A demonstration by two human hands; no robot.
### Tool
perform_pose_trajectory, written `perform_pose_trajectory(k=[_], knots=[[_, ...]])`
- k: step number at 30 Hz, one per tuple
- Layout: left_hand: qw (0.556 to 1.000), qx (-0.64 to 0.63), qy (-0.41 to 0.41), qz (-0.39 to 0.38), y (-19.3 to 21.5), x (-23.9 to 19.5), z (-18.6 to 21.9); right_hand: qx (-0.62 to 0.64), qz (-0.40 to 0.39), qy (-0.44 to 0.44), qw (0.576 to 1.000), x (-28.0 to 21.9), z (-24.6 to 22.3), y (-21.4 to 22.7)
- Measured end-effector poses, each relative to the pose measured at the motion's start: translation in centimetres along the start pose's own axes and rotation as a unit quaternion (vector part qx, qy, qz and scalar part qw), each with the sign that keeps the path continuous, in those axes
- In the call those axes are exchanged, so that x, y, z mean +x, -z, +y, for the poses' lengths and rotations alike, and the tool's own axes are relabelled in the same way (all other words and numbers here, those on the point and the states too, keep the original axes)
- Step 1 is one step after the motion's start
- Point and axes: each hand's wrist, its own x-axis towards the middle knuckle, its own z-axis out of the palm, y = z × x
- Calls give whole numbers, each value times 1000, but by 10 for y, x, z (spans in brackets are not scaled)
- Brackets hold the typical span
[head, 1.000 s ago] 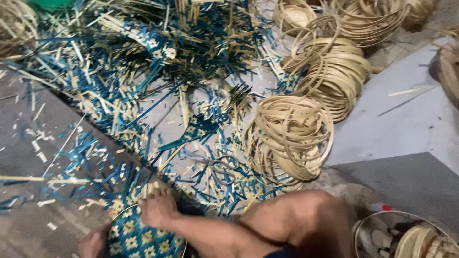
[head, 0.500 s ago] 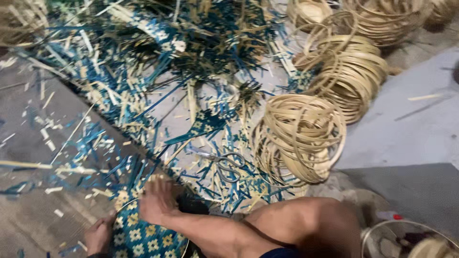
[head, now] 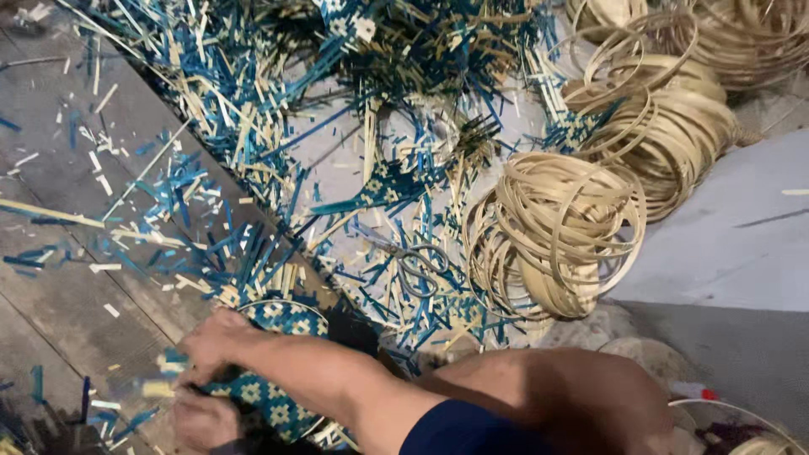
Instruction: The person trims the edges of a woven mat using scissors and a circular frame. They repeatedly place the frame on the mat, cut the excess material around the frame, and remove the trimmed pieces.
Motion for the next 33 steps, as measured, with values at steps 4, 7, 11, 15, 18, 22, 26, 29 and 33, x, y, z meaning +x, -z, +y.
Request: perform_pose_trajectory(k=[4,7,11,15,18,22,26,29,33], knots=[[992,-45,106,-58,-22,17,-32,-6,-3,-5,1000,11,-1,-6],[974,-43,204,-92,-30,30,-37,-8,-4,-13,1000,6,0,0],[940,-103,302,-122,-34,50,-36,-17,124,24,992,-25,-5,9],[898,-197,367,-145,-28,53,-30,91,212,-11,973,-97,8,51],[938,-209,241,-136,-5,51,-7,94,166,-41,981,-169,47,143],[956,18,130,-263,60,37,40,-116,130,-112,978,-299,120,269],[992,-75,44,-94,131,30,108,-63,251,-151,954,-430,181,310],[985,-96,-142,32,162,-6,145,-32,335,-138,932,-449,219,272],[937,-69,-335,-72,151,-67,162,77,236,-186,951,-379,280,156]])
